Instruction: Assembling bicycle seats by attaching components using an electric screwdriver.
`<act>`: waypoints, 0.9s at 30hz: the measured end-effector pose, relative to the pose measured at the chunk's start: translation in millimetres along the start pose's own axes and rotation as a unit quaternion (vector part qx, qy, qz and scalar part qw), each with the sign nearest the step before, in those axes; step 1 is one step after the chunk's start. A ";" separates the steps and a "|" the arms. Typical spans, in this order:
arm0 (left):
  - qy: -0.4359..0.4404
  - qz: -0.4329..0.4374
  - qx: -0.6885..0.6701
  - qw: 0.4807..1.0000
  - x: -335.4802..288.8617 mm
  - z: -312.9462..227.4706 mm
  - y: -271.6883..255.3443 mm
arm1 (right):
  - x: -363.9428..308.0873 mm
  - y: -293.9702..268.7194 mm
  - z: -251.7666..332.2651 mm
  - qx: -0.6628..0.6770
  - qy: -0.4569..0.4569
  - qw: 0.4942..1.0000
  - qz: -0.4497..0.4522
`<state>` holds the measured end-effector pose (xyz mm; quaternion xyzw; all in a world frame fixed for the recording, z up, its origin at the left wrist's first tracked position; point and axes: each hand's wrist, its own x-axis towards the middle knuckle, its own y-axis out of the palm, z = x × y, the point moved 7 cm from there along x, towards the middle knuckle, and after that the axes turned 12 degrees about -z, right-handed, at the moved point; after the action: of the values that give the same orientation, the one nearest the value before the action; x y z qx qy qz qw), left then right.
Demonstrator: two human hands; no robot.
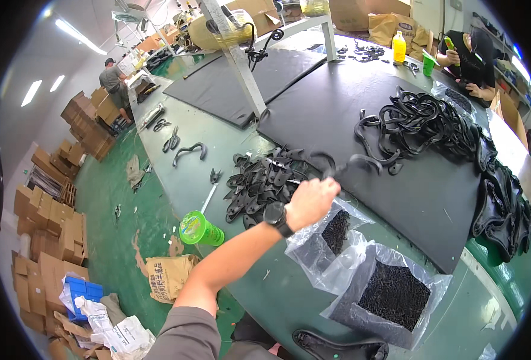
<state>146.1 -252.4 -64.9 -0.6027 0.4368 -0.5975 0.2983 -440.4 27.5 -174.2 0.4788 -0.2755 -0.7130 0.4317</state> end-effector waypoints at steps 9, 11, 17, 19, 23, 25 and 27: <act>-0.086 -0.134 -0.112 0.981 -60.8 52.6 -162.4 | -19.1 16.3 -1.9 0.015 -0.009 1.000 0.004; -0.252 -0.178 -0.074 0.948 -72.8 155.7 -178.5 | -22.1 21.2 -5.6 -0.006 -0.019 1.000 0.005; -0.505 -0.106 0.138 0.845 -193.1 414.7 -141.3 | -19.7 28.1 -11.3 -0.026 0.026 0.999 -0.008; -0.517 -0.087 0.110 0.844 -197.9 433.1 -114.9 | -23.2 35.8 -15.2 -0.055 0.030 0.998 -0.009; -0.512 -0.119 0.118 0.843 -199.7 453.5 -79.2 | -26.9 35.4 -18.7 -0.088 -0.010 0.993 -0.081; -0.513 -0.096 0.158 0.838 -199.8 453.2 -71.7 | -27.5 32.7 -15.0 -0.079 -0.010 0.993 -0.087; -0.513 -0.115 0.135 0.840 -208.8 464.4 -66.3 | -26.9 30.9 -13.9 -0.092 -0.004 0.993 -0.077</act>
<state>632.7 -114.2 -152.6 -0.8226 0.0639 -0.2864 0.4871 -412.2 36.7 -142.7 0.4537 -0.1733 -0.7684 0.4168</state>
